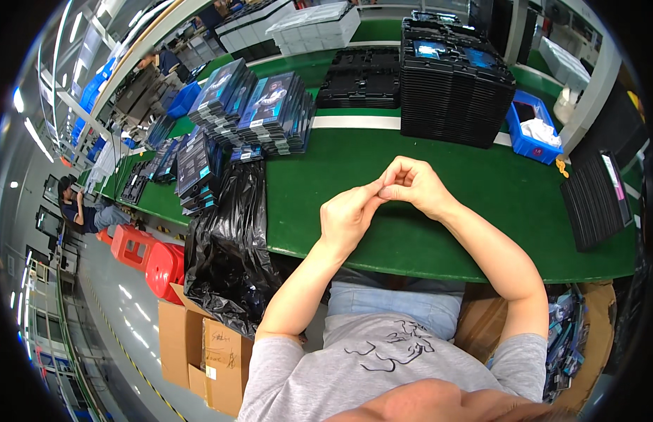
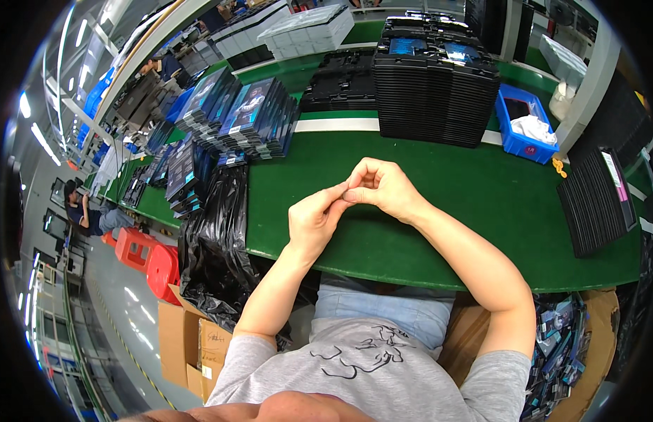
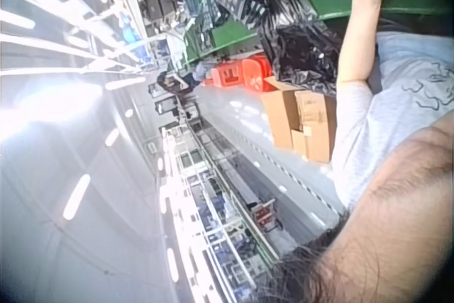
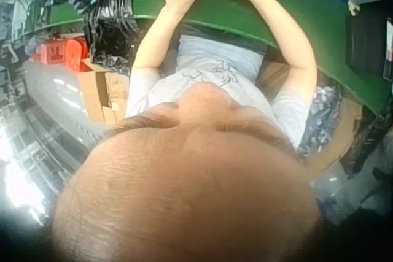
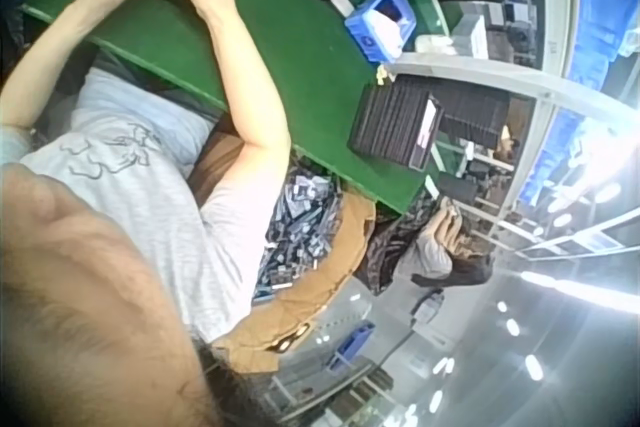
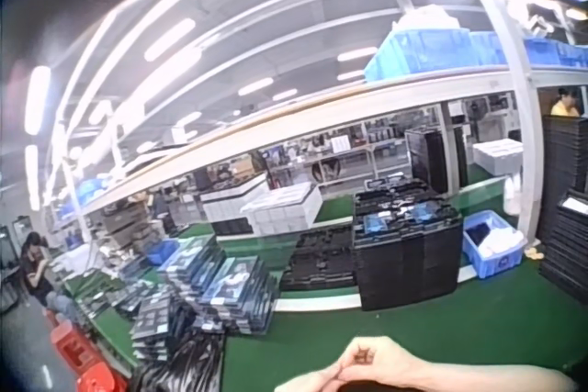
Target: The person unpacks small electronic components from retail boxes and places them into a black plastic tray. They handle the boxes and components by hand, opening the packaging and transferring the items one by one. The workspace is a green table in a warehouse setting with stacks of similar boxes nearby.
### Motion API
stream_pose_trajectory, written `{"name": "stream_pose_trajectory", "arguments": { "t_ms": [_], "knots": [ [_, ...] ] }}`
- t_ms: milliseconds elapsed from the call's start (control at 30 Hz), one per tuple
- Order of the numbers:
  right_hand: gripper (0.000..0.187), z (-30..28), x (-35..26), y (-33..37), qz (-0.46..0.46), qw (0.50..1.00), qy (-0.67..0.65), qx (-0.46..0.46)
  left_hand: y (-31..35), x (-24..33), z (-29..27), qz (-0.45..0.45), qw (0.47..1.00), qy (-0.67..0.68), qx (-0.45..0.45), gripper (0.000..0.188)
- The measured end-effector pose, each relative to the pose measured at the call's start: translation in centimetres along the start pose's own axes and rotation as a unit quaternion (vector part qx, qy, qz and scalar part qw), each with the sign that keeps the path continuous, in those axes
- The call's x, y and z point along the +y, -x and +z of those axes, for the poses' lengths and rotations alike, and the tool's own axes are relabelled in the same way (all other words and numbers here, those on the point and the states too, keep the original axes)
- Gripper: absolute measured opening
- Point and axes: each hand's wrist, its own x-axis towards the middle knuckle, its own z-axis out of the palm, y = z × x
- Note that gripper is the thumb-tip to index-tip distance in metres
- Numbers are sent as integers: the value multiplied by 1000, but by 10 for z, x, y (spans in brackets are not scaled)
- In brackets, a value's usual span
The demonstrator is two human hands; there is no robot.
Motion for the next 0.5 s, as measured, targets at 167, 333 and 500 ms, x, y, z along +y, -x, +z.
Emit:
{"name": "stream_pose_trajectory", "arguments": {
  "t_ms": [167, 333, 500],
  "knots": [
    [21, -12, 1, -5, -8, 981, 188, -53, 10, -15, -31, 58, 996, -70, 24, 16],
    [24, -78, 6, -13, 32, 819, 524, 231, 47, -49, -125, -32, 951, -202, 233, 9],
    [22, -75, 9, -28, 43, 765, 588, 257, 163, -100, -195, -210, 870, -259, 363, 13]
  ]
}}
